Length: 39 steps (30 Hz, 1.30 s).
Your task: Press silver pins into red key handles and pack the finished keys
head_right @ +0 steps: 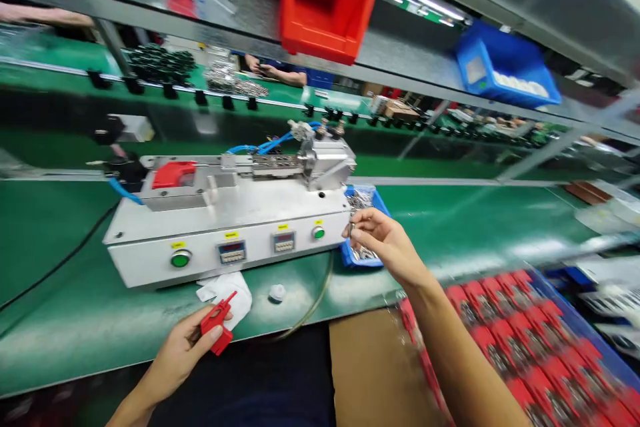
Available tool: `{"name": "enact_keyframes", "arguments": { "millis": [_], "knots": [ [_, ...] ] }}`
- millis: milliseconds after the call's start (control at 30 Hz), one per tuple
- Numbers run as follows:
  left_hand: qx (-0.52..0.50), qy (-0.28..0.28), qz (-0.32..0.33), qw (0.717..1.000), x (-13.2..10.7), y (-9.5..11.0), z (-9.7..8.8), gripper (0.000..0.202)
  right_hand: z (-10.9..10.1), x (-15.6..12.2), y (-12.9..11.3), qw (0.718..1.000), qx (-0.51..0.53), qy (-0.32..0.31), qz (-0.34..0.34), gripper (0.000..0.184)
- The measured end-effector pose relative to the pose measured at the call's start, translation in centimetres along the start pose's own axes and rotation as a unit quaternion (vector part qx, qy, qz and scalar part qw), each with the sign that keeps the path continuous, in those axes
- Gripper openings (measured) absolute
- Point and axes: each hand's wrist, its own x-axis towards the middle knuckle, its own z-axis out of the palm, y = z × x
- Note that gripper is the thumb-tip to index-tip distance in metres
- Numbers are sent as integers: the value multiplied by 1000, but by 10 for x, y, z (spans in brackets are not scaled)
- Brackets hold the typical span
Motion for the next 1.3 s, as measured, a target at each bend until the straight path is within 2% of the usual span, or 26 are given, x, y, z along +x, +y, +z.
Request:
{"name": "enact_keyframes", "arguments": {
  "millis": [100, 167, 233, 333, 467, 567, 733, 1067, 1300],
  "knots": [
    [16, -1, 24, 1000, 5, 5, 4, 37, 36, 25, -14, 997, -9, -61, -54, 38],
    [31, 25, 35, 999, 9, 6, 5, 37, 64, 46, -21, 991, -16, -88, -96, 36],
    [51, 50, 44, 996, 12, 6, 5, 36, 94, 70, -29, 984, -27, -102, -142, 35],
    [72, 39, 59, 995, 13, 9, 5, 31, 137, 107, -40, 971, -58, -108, -206, 33],
    [75, 17, 78, 994, 16, 16, 3, 26, 183, 146, -50, 963, -93, -104, -231, 24],
    [80, 6, 90, 993, 19, 18, 0, 25, 205, 164, -52, 961, -106, -106, -231, 16],
    [86, 8, 105, 991, 20, 18, -2, 25, 214, 170, -52, 953, -132, -111, -249, 10],
    [76, -6, 92, 993, 19, 21, -2, 20, 192, 179, -48, 953, -161, -43, -252, 11],
    [89, 0, 96, 991, 18, 19, -1, 21, 206, 185, -48, 950, -176, -63, -249, 12]
  ]
}}
